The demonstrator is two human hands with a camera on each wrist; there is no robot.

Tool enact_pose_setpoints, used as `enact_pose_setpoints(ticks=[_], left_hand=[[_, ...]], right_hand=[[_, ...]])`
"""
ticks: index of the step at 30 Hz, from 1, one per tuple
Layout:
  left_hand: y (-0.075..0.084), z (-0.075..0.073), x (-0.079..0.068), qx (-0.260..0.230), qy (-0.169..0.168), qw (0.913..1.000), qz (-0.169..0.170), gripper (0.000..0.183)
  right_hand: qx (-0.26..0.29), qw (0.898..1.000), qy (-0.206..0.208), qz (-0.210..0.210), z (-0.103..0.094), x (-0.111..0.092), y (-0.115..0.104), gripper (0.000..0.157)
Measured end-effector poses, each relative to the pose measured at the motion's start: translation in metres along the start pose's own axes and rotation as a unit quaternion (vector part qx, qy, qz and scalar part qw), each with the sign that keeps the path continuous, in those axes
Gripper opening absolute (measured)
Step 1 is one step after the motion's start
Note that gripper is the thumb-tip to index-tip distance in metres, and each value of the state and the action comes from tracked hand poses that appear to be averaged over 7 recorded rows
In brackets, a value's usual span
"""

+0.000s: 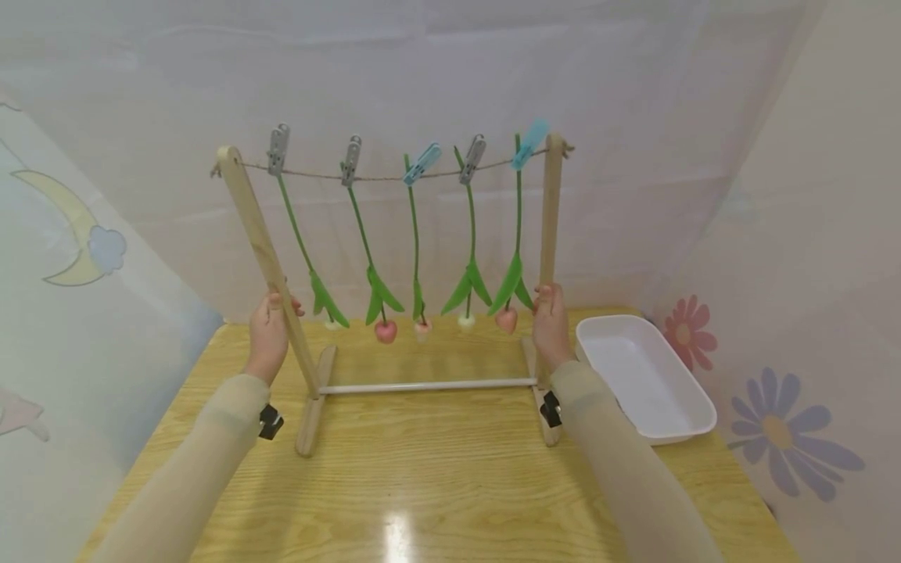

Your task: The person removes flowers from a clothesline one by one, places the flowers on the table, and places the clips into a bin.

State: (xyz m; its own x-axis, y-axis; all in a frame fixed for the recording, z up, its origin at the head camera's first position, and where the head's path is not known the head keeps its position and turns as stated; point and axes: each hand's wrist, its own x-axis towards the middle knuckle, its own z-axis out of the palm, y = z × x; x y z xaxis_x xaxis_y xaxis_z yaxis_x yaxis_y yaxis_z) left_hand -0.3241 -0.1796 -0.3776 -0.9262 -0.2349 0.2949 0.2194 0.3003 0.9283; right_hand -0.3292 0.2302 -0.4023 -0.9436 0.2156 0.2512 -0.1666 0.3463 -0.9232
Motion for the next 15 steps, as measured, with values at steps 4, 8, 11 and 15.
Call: enact_pose_setpoints(ticks=[4,8,11,15], left_hand=[[0.018,-0.001,-0.008,0.010,0.000,0.9999,-0.002,0.050],[0.009,-0.001,-0.004,0.004,-0.001,1.0000,-0.002,0.050],[-0.008,0.000,0.003,0.000,0.001,1.0000,0.000,0.057],[-0.017,0.001,0.006,0.007,0.004,0.9999,0.010,0.071]], right_hand=[[0.007,1.000,0.008,-0.009,0.001,0.001,0.001,0.057],[0.000,1.000,0.014,-0.016,0.003,0.001,0.001,0.058],[-0.005,1.000,0.010,-0.015,0.002,0.000,0.000,0.059],[-0.009,1.000,0.005,-0.008,0.000,-0.001,0.000,0.059]])
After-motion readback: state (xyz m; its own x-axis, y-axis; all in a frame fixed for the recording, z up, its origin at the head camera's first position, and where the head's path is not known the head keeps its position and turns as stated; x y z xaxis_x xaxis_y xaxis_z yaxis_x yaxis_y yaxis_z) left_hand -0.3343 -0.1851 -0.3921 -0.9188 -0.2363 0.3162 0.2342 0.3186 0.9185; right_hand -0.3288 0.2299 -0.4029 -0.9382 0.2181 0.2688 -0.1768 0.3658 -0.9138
